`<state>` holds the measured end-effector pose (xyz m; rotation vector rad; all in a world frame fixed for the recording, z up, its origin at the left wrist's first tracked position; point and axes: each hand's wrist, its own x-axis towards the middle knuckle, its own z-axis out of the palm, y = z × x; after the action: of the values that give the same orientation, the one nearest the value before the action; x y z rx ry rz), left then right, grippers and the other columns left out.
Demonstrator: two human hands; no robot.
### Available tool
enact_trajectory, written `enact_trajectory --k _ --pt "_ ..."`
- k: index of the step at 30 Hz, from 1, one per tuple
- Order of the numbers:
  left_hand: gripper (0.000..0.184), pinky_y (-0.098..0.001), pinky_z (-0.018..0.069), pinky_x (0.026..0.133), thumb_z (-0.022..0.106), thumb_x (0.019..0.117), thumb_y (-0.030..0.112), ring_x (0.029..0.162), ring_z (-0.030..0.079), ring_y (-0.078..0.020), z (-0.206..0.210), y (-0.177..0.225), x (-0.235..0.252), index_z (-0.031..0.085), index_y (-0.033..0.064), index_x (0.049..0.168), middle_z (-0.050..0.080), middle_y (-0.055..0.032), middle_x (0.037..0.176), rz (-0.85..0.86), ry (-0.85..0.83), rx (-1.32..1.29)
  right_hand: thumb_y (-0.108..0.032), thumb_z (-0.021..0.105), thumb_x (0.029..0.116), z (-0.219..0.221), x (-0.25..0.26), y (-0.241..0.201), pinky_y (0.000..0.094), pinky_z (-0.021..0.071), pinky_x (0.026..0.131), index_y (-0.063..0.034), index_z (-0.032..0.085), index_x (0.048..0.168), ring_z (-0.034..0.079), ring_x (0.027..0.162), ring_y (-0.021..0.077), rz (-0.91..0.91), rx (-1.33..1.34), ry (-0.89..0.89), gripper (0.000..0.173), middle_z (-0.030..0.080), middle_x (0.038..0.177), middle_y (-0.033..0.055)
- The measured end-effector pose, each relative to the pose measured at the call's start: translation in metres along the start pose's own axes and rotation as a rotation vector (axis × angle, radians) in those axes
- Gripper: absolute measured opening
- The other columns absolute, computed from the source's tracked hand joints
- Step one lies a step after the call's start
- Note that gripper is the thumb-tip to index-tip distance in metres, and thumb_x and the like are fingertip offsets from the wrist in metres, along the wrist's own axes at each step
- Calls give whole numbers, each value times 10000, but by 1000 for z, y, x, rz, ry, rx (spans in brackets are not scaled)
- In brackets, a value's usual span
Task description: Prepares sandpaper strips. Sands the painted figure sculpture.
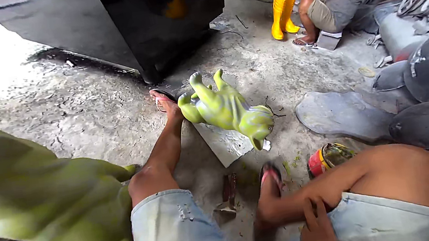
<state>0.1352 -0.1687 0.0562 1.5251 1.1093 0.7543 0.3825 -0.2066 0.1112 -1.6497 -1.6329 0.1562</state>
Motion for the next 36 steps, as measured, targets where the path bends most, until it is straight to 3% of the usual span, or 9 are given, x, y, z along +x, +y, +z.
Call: enact_trajectory --k 4,10,16,19,23,25,30,34,36 --pt "741 -416 329 1200 686 979 285 1451 435 -327 -74 132 -4 368 -71 1545 422 -266 1565 -396 -394 218 -541 501 1022 67 -5 -9 504 183 1275 129 220 1570 195 1537 470 3 -40 62 910 167 1621 396" --pt "1031 -657 349 1154 617 951 570 1465 333 -517 9 -24 -15 147 -65 1613 244 -377 1603 88 -137 325 -543 562 981 92 50 9 429 335 1233 -131 296 1627 331 1521 209 75 153 7 811 310 1668 109" --pt "433 -468 396 1209 726 941 232 1498 375 -313 -22 34 -14 675 72 1340 374 -199 1618 503 -342 -149 -451 427 1072 119 81 78 587 466 1062 -127 537 1495 587 1282 357 315 -59 121 544 600 1400 208" --pt "554 -470 329 1252 686 962 428 1544 296 -266 -33 27 18 586 210 1461 349 -102 1655 498 17 230 -449 467 1054 133 84 79 692 443 1009 -141 371 1607 534 1241 511 421 -93 93 640 501 1409 336" --pt "1049 -568 366 1206 603 795 827 1560 232 -336 -31 -70 66 304 274 1635 163 -143 1713 210 282 415 -176 683 923 159 69 40 501 609 865 -103 287 1596 715 1011 269 442 200 29 785 695 1188 173" --pt "1236 -491 432 1175 707 716 828 1519 338 -242 -35 -88 72 229 177 1652 246 -122 1688 83 332 172 -152 586 977 179 66 29 428 593 923 -15 596 1361 703 1061 226 572 454 18 409 707 1180 173" --pt "1203 -579 373 1177 554 824 839 1512 347 -305 -15 -57 56 150 66 1653 271 -184 1670 -129 376 215 -446 332 1094 189 68 -4 406 406 1174 -48 440 1529 498 1397 194 668 549 -136 600 496 1531 156" --pt "752 -735 139 1216 633 958 431 1559 140 -451 1 -44 22 406 64 1574 187 -258 1678 193 311 14 -463 389 1079 168 42 -30 451 261 1272 -34 254 1626 278 1553 238 425 341 -177 708 269 1678 175" --pt "583 -650 225 1246 581 1001 331 1543 244 -406 -6 -31 22 486 19 1484 304 -237 1644 372 286 -203 -303 383 1099 143 28 -53 406 306 1253 57 393 1542 359 1514 225 342 457 -139 571 378 1616 212"
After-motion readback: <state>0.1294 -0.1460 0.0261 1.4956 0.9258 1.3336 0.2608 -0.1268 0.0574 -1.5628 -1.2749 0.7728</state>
